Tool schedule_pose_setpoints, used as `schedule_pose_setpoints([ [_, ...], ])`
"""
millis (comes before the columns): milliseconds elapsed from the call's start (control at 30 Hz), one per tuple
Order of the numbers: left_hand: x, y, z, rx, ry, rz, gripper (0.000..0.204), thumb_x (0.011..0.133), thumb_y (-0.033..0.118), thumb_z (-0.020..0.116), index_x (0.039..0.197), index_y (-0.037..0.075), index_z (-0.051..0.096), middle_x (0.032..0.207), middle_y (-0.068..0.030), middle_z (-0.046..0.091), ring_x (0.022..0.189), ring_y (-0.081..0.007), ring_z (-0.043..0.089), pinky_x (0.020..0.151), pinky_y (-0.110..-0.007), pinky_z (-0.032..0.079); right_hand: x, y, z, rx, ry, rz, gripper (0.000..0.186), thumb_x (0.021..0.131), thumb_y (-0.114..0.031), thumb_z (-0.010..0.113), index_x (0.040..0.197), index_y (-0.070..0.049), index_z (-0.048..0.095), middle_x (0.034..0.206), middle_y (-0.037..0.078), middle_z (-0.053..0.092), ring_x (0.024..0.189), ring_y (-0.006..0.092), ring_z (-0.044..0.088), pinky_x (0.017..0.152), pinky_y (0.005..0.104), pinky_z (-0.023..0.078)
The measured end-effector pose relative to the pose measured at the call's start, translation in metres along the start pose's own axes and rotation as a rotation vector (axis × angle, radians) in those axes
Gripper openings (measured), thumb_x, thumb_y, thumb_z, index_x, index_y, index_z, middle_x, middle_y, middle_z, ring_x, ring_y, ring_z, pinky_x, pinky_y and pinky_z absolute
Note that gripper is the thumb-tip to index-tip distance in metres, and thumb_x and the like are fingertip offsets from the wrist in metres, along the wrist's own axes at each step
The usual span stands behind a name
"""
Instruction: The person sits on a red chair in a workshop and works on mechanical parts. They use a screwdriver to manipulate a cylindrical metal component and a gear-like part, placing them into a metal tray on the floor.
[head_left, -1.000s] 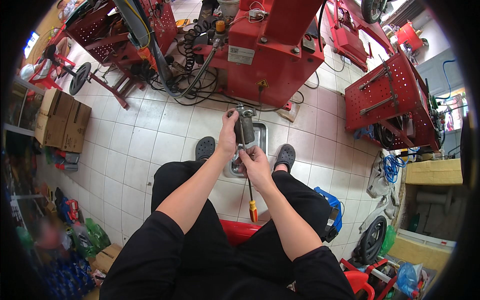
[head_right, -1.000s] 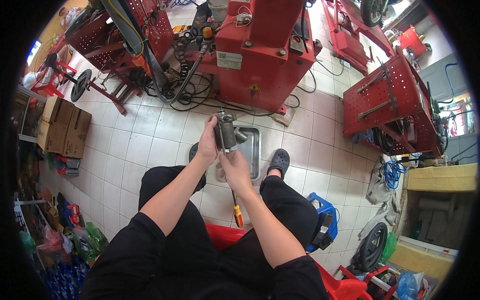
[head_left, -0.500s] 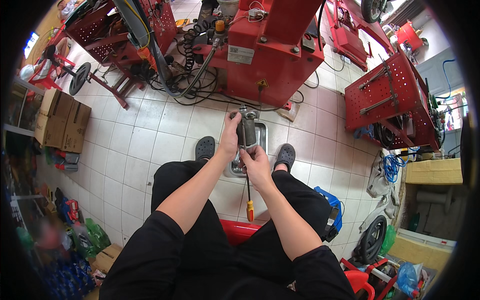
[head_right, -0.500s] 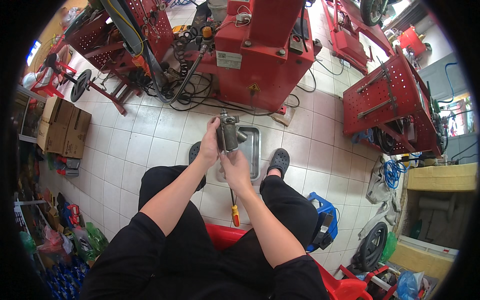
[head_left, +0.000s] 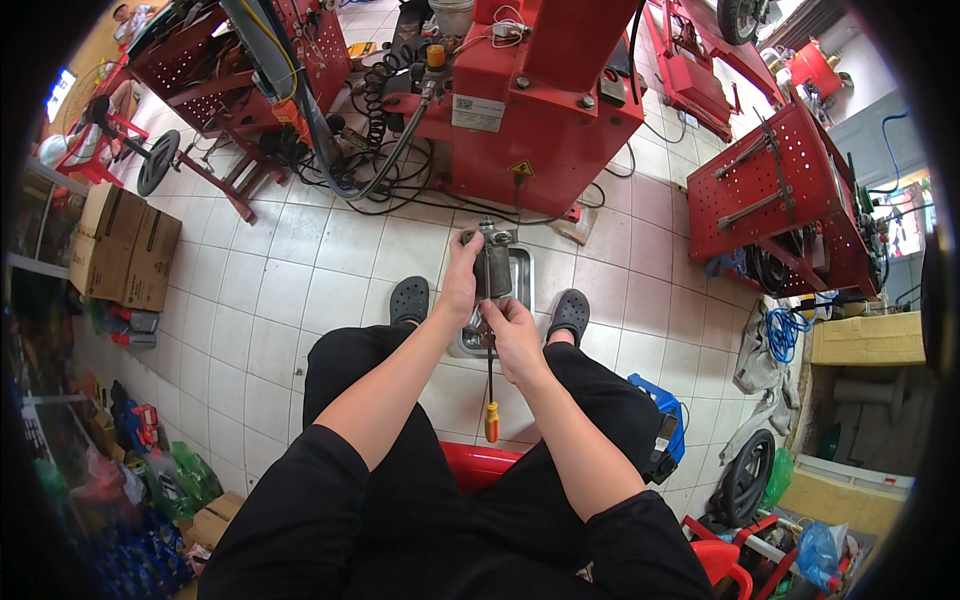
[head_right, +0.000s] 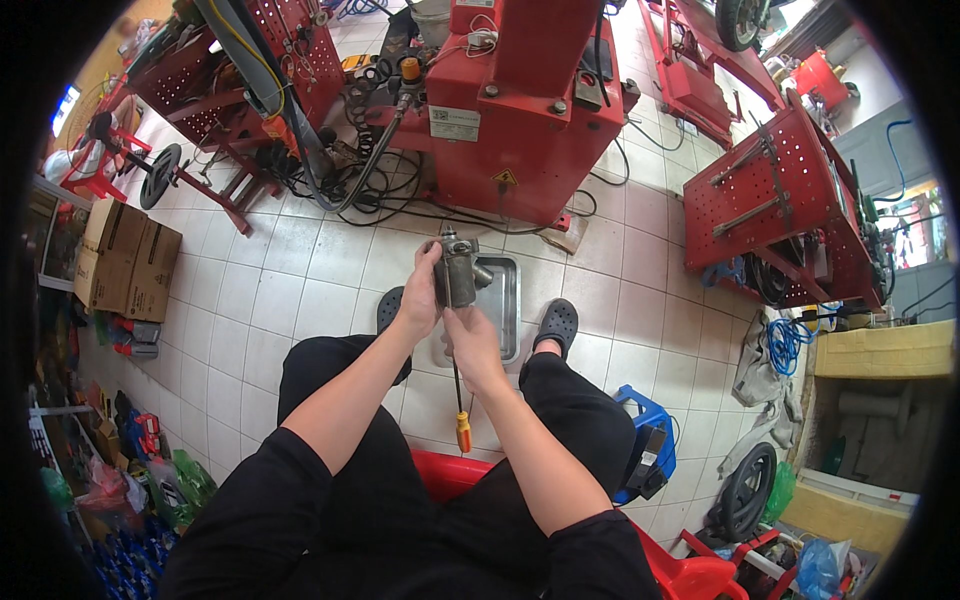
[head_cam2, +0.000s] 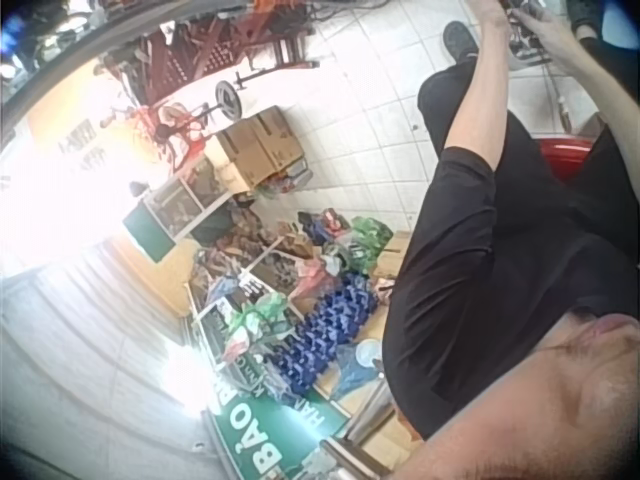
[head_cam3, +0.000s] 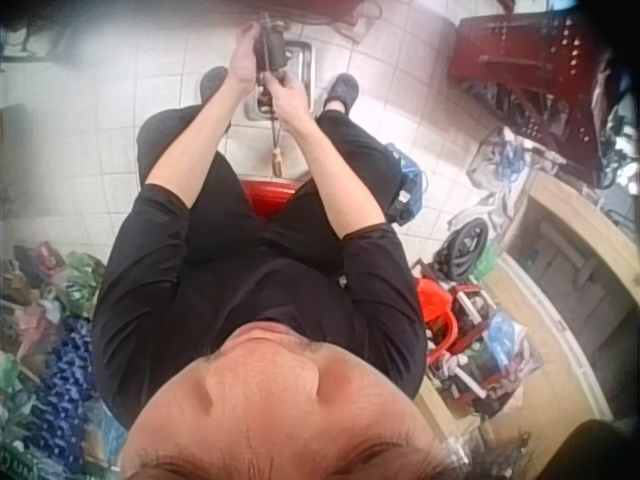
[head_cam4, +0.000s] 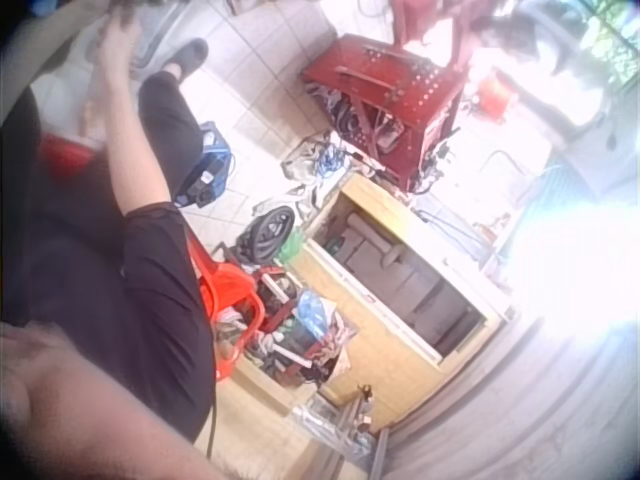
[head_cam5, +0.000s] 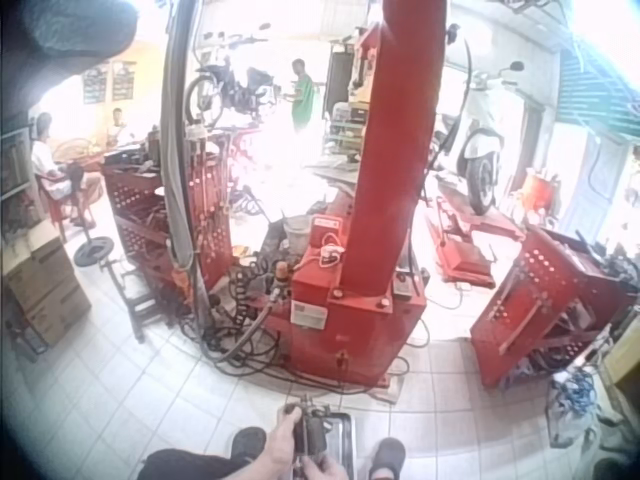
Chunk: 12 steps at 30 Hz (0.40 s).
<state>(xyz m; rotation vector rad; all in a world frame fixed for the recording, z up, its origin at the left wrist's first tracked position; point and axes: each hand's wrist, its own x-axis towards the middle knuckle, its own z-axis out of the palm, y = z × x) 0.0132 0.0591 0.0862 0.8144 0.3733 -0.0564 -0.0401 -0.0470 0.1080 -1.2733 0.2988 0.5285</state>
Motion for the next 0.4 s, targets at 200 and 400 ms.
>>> schedule_pose_setpoints([
  [200, 0.0006, -0.0073, -0.0031, 0.009, -0.005, -0.029, 0.046, 0.091, 0.038, 0.052, 0.124, 0.010, 0.038, 0.114, -0.0050, 0.046, 0.106, -0.0148, 0.043, 0.094, -0.027, 0.034, -0.0017, -0.0033, -0.0016, -0.042, 0.003, -0.007, 0.020, 0.090, -0.018, 0.061, 0.093, -0.004, 0.047, 0.079, 0.004, 0.059, 0.067, 0.0109, 0.058, 0.053, 0.0222, 0.042],
  [400, 0.0023, -0.0098, -0.0058, 0.022, -0.008, -0.038, 0.048, 0.091, 0.040, 0.052, 0.126, 0.011, 0.036, 0.117, -0.0060, 0.045, 0.110, -0.0148, 0.041, 0.097, -0.028, 0.031, -0.0042, -0.0099, -0.0015, -0.074, 0.021, 0.031, 0.022, 0.088, -0.017, 0.063, 0.096, -0.001, 0.050, 0.081, 0.008, 0.061, 0.065, 0.0120, 0.061, 0.048, 0.0222, 0.041],
])
